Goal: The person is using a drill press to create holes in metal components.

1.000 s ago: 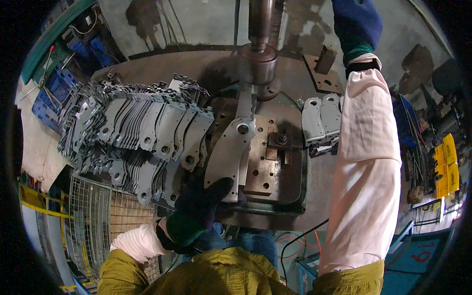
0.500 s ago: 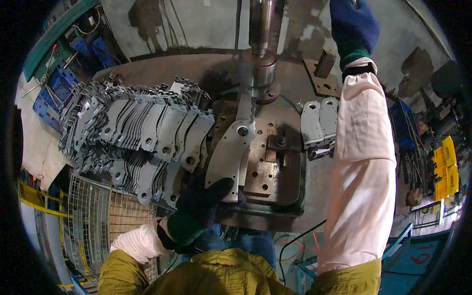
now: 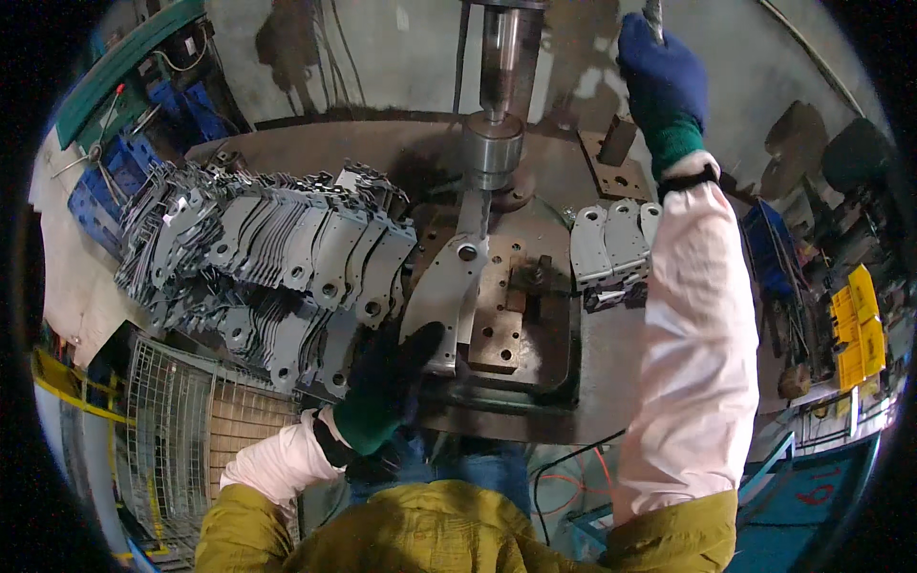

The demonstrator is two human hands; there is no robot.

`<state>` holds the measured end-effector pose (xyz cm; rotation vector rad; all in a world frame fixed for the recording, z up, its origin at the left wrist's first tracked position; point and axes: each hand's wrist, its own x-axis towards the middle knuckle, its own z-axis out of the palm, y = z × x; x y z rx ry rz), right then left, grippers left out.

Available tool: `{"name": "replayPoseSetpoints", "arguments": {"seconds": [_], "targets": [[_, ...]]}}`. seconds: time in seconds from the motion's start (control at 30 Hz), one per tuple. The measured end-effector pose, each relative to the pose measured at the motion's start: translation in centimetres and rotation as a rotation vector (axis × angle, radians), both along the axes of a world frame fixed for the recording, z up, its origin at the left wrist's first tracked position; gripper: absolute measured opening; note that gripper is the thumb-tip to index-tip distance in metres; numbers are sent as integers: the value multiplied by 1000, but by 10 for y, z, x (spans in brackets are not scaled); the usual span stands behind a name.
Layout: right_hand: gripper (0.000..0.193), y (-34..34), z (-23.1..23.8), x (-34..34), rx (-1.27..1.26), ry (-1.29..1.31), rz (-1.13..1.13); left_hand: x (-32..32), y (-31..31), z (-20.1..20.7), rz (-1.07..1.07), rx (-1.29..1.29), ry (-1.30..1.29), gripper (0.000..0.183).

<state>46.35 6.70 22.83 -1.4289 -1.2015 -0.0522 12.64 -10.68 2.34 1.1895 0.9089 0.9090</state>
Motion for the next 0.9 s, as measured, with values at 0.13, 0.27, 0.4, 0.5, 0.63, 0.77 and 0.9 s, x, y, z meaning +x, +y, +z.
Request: {"name": "replayPoseSetpoints", "arguments": {"seconds": [0.13, 0.27, 0.4, 0.5, 0.63, 0.77, 0.9], "targets": [[41, -29, 1, -15, -56, 245, 333, -13, 2, 9, 0, -13, -1, 47], [42, -37, 1, -14, -76, 244, 297, -19, 9, 48, 4, -241, -109, 43], [43, -32, 3, -2, -75, 187, 197, -25, 43, 35, -145, -15, 368, 50], [43, -25, 0, -13, -35, 190, 246, -42, 82, -7, -217, 256, 469, 48], [44, -25, -2, -7, -39, 156, 215, -33, 94, 22, -200, 1082, 748, 41], [49, -25, 1, -14, -63, 98, 174, -41, 125, -10, -207, 1104, 677, 40], [52, -16, -3, -6, -42, 48, 104, -33, 136, -9, -249, 1091, 691, 37]]}}
